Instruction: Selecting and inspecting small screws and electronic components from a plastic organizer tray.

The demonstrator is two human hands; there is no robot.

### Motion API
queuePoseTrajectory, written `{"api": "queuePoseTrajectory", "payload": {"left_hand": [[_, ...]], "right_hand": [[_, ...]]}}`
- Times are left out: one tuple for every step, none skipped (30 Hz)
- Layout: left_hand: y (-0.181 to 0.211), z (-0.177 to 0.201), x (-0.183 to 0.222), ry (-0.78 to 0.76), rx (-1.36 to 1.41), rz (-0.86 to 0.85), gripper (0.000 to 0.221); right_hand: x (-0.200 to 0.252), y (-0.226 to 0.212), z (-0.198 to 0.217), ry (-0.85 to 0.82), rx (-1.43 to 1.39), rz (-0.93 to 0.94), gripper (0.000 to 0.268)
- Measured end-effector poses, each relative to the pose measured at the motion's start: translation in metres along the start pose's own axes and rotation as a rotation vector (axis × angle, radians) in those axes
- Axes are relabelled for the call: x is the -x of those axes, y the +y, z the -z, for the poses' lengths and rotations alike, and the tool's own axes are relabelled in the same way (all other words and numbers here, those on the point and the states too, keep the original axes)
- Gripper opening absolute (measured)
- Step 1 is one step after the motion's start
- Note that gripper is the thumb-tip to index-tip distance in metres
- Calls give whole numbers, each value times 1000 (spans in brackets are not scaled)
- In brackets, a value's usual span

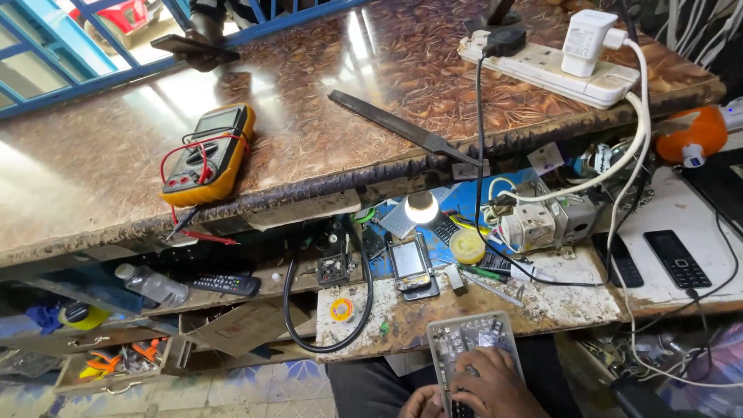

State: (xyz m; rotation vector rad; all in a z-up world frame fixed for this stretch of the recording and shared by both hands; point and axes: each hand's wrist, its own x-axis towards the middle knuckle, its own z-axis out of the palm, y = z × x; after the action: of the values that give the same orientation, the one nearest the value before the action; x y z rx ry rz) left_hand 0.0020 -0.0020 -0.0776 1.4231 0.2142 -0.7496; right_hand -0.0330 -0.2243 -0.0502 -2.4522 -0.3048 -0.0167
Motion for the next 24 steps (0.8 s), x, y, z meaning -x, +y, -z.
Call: {"api": "queuePoseTrajectory", "payload": {"left_hand": [[4,5,0,-82,15,77,38],[9,9,0,-163,29,153,46],[8,12,-3,-163,34,154,46],[8,15,-6,-116,-18,206,50],[7,17,-9,-68,-68,258,54],[26,5,8,-68,-62,258,54],[46,-7,25,123,-114,181,51],[66,-19,42,314,-166,103,49],[80,-24,54,316,-160,110,49],[95,-29,65,352,-173,75,48],[110,-34,76,391,-181,37,48],[98,-36,74,398,-171,41,48],[87,-38,70,375,-140,-123,43],[77,-41,66,354,-108,-288,38],[81,-49,72,354,-105,-285,38],[86,-58,77,226,-145,-319,44],[91,-66,83,96,-187,-354,51],[88,-68,82,94,-186,-352,51],[85,-70,80,-90,37,-143,53],[83,-72,78,-270,262,71,56],[80,-73,75,-269,265,70,56],[77,-73,72,-281,416,94,52],[73,-73,71,-288,570,119,47],[64,-67,60,-283,577,117,47]], "right_hand": [[1,-1,2,76,2,33,6],[2,-2,4,152,4,66,6],[1,-5,11,148,6,66,6],[0,-7,18,194,-37,93,8],[-1,-10,25,239,-79,120,11],[1,-10,28,234,-76,121,11],[3,-10,31,258,-95,89,15],[4,-11,34,283,-114,57,20],[6,-9,36,274,-115,56,20],[8,-8,38,306,-121,-18,28],[9,-6,41,335,-125,-87,37],[10,-17,50,324,-124,-82,37],[10,-27,59,318,-245,-237,34],[11,-38,69,311,-365,-394,32],[12,-35,68,308,-363,-395,32],[13,-33,68,298,-440,-338,33],[15,-30,67,290,-516,-283,35],[16,-35,67,290,-515,-286,35],[16,-39,68,278,-552,-283,28],[16,-44,69,266,-588,-281,23],[15,-43,68,264,-586,-280,23],[15,-42,67,277,-610,-237,17],[15,-42,66,285,-636,-194,11],[15,-37,62,277,-636,-192,11]]}}
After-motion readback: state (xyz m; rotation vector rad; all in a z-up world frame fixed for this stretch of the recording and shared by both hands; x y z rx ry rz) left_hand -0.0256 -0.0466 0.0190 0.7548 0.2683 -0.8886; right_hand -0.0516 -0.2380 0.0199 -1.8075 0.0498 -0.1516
